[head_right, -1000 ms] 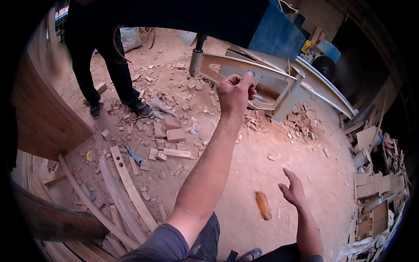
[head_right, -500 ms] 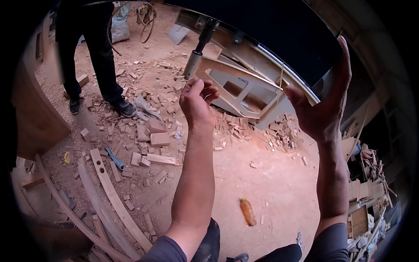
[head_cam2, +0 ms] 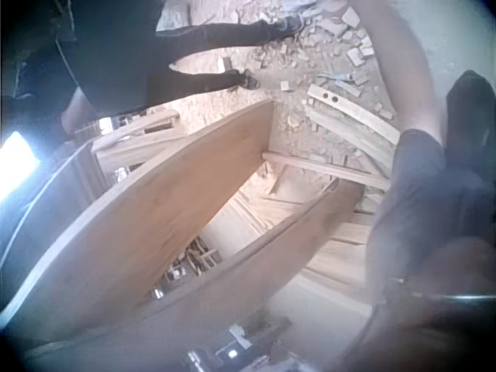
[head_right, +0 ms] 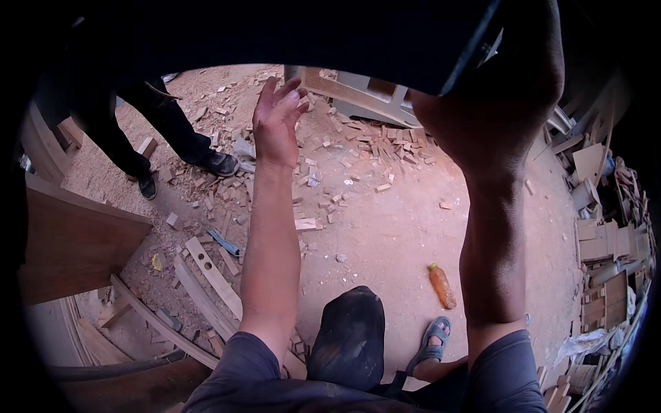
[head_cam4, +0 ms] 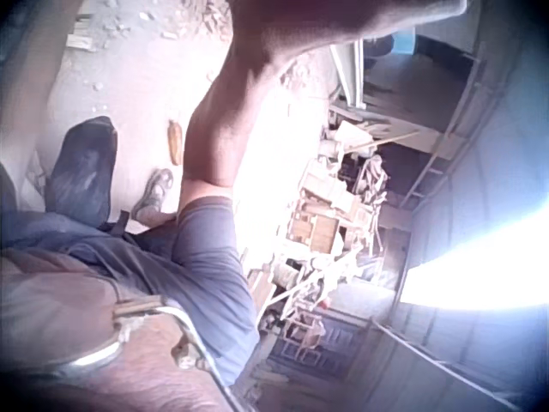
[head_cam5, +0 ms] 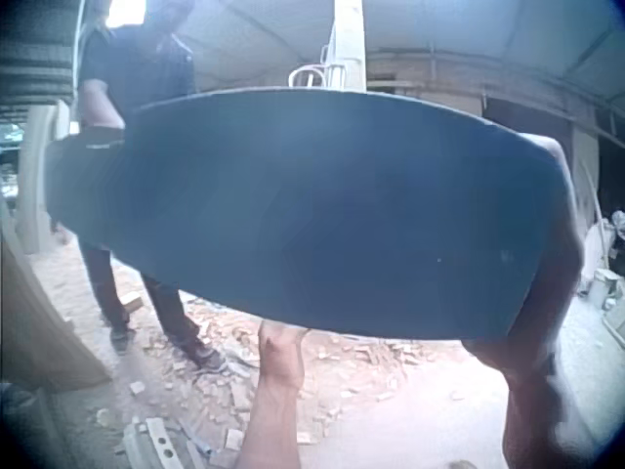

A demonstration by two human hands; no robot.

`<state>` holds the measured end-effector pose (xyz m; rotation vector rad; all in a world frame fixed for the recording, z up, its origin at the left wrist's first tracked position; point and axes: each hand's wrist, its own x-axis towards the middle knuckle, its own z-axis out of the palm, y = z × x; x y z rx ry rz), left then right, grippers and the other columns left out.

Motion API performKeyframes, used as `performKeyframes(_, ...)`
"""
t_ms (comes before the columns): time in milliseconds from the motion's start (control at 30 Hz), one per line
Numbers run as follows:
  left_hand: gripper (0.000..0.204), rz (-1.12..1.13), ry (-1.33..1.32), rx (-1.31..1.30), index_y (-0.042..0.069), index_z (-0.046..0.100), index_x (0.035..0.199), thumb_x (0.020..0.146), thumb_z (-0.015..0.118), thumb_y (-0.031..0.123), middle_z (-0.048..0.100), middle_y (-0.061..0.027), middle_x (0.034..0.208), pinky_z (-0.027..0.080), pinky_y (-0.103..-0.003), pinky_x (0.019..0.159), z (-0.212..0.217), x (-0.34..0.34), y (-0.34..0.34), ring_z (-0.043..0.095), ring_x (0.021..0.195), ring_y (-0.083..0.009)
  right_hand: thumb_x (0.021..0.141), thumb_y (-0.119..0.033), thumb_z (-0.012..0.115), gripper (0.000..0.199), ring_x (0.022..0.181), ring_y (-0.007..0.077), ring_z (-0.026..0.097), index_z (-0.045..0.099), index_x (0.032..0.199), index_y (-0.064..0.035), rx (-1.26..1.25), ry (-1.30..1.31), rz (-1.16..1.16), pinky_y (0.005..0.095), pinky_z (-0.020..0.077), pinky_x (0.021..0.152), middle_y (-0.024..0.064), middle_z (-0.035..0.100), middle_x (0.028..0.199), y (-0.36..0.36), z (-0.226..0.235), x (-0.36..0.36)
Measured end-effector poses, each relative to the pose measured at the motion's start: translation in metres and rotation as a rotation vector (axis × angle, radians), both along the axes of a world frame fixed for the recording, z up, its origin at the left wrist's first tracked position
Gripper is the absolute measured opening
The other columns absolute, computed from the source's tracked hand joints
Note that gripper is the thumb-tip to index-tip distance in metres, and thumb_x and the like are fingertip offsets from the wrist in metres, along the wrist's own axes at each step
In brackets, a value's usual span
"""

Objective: The person is assembling a piece of machinery, using a wrench to tighten bolts and securing parts together. They work alongside another person who assists in holding and positioning components.

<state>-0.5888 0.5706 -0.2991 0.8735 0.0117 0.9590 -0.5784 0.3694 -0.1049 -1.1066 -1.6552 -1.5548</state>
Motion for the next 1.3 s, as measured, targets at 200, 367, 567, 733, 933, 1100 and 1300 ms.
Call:
performKeyframes(200,0.038,0.033,0.224,0.062,0.006,0.056,0.128,0.091,0.063,0.012,0.062,-0.0066,0.116,0.046,-0.034,0.091,-0.003,0.049,-0.032,0.058,0.107,-0.0177,0.079,-0.011,0.078,0.036,0.090,0.0244,0.062,0.062,0.109,0.0007,0.214,-0.017,0.216,0.0359,0.0493,0.081,0.0146,0.062,0.101,0.000,0.003,0.035)
performKeyframes(367,0.045,0.033,0.386,0.101,0.006,0.049,0.134,0.092,0.063,0.012,0.059,-0.0084,0.122,0.042,-0.038,0.096,-0.010,0.050,-0.006,0.055,0.114,-0.0207,0.086,-0.024,0.078,0.024,0.091,0.0222,0.060,0.062,0.099,-0.0106,0.332,0.272,0.125,0.0446,0.0454,0.091,0.0091,0.061,0.090,0.019,-0.003,0.014)
performKeyframes(567,0.055,0.084,0.570,0.207,0.006,0.039,0.141,0.092,0.064,0.013,0.055,-0.0106,0.130,0.038,-0.043,0.103,0.007,0.049,0.041,0.051,0.122,-0.0244,0.088,-0.017,0.067,0.013,0.101,0.0301,0.061,0.067,0.091,-0.0048,0.230,0.483,0.229,0.0516,0.0404,0.103,0.0096,0.064,0.090,0.007,-0.010,-0.001)
performKeyframes(733,0.064,0.139,0.640,0.256,0.006,0.032,0.147,0.093,0.064,0.014,0.052,-0.0124,0.136,0.035,-0.047,0.109,0.031,0.049,0.084,0.048,0.129,-0.0275,0.084,-0.021,0.064,0.017,0.110,0.0318,0.059,0.068,0.094,-0.0069,0.132,0.514,0.188,0.0498,0.0395,0.107,0.0077,0.065,0.098,-0.012,-0.013,0.007)
performKeyframes(933,0.074,0.130,0.620,0.299,0.006,0.023,0.154,0.094,0.065,0.014,0.048,-0.0146,0.144,0.030,-0.052,0.115,0.057,0.069,0.135,0.045,0.138,-0.0312,0.082,-0.025,0.065,0.023,0.115,0.0304,0.057,0.066,0.097,-0.0083,0.232,0.518,0.264,0.0472,0.0379,0.112,0.0066,0.063,0.105,-0.012,-0.019,0.011)
performKeyframes(1100,0.061,0.038,0.563,0.389,0.008,0.035,0.142,0.091,0.068,0.012,0.056,-0.0111,0.134,0.033,-0.051,0.112,0.085,0.121,0.175,0.051,0.131,-0.0303,0.089,-0.022,0.062,0.036,0.131,0.0345,0.050,0.065,0.120,-0.0032,0.418,0.510,0.562,0.0510,0.0294,0.122,0.0116,0.061,0.129,0.020,-0.084,0.007)
performKeyframes(1300,0.037,-0.130,0.540,0.543,0.009,0.056,0.117,0.085,0.074,0.006,0.067,-0.0130,0.118,0.047,-0.051,0.101,0.101,0.175,0.195,0.065,0.109,-0.0302,0.080,-0.004,0.062,0.040,0.129,0.0303,0.053,0.063,0.120,-0.0034,0.054,0.958,0.120,0.0476,0.0424,0.110,0.0143,0.061,0.129,-0.010,-0.226,0.086)
